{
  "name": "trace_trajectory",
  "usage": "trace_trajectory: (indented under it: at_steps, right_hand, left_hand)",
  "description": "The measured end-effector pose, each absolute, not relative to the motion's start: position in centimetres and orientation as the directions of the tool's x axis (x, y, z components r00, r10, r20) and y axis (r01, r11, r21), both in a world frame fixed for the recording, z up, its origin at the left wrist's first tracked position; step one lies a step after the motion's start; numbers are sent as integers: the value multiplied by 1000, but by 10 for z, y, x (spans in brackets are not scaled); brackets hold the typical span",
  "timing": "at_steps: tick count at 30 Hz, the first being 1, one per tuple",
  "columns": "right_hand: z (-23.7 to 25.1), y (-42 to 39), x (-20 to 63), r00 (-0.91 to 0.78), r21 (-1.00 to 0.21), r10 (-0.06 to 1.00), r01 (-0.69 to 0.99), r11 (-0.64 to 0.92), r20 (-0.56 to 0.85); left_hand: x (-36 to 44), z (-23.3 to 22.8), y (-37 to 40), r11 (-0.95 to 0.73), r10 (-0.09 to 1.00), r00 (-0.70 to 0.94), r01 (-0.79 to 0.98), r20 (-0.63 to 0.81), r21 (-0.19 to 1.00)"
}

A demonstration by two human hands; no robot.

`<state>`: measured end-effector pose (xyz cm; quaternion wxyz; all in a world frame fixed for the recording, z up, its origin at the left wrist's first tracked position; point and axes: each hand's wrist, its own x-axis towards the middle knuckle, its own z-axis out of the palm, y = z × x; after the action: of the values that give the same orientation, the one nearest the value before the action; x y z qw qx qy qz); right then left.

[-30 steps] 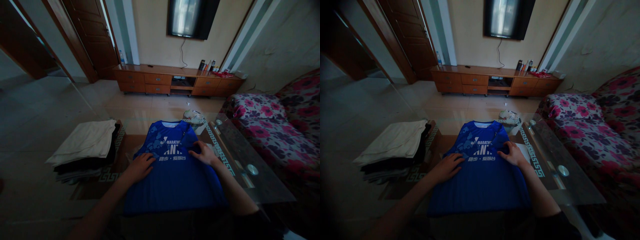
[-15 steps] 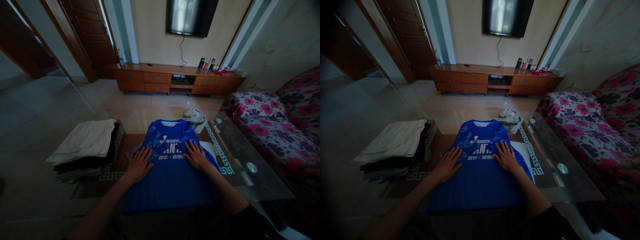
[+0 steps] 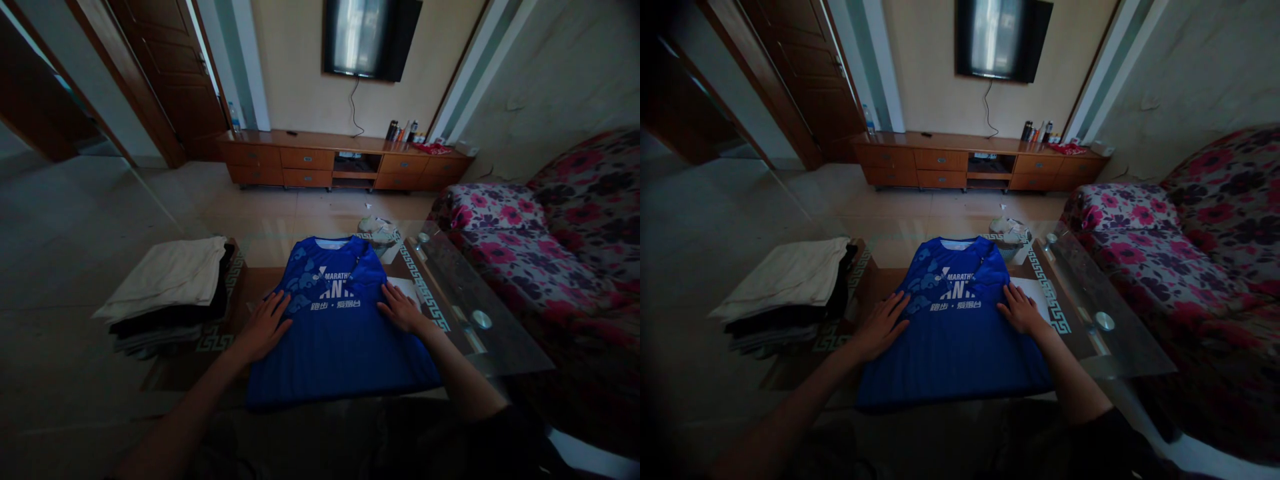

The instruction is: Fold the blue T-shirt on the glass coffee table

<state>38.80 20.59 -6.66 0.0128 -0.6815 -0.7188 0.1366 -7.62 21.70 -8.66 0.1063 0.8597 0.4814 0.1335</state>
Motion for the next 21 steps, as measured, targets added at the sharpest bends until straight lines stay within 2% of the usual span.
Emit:
trace_trajectory:
  at_steps: [2, 6, 9, 12, 15, 17, 18, 19, 21]
  right_hand:
    - [-71, 200, 388, -66, -183, 980, 983, 31, -188]
    - [-61, 195, 403, 53, -217, 992, 973, -78, -118]
    - [-46, 187, 421, 115, -183, 984, 973, -139, -136]
    - [-34, 174, 441, 137, -183, 953, 964, -191, -271]
    - [-25, 151, 461, 167, -246, 874, 920, -304, -456]
    - [-21, 130, 474, 176, -298, 782, 857, -420, -597]
    - [-19, 117, 480, 148, -341, 740, 816, -466, -657]
    - [-18, 104, 486, 98, -397, 708, 771, -498, -699]
    - [-18, 79, 495, -34, -510, 665, 672, -537, -746]
  left_hand:
    - [-82, -85, 210, -531, 846, 509, 786, 155, 315]
    - [-90, -71, 200, -517, 855, 468, 806, 225, 287]
    - [-95, -58, 190, -446, 893, 403, 855, 202, 266]
    - [-101, -47, 175, -322, 945, 323, 880, 57, 349]
    - [-118, -37, 154, -151, 943, 273, 860, -191, 487]
    - [-134, -33, 137, 6, 850, 296, 822, -436, 570]
    - [-144, -32, 128, 107, 753, 336, 786, -566, 609]
    - [-154, -34, 119, 187, 596, 418, 758, -685, 625]
    - [-171, -43, 101, 284, 374, 504, 737, -779, 613]
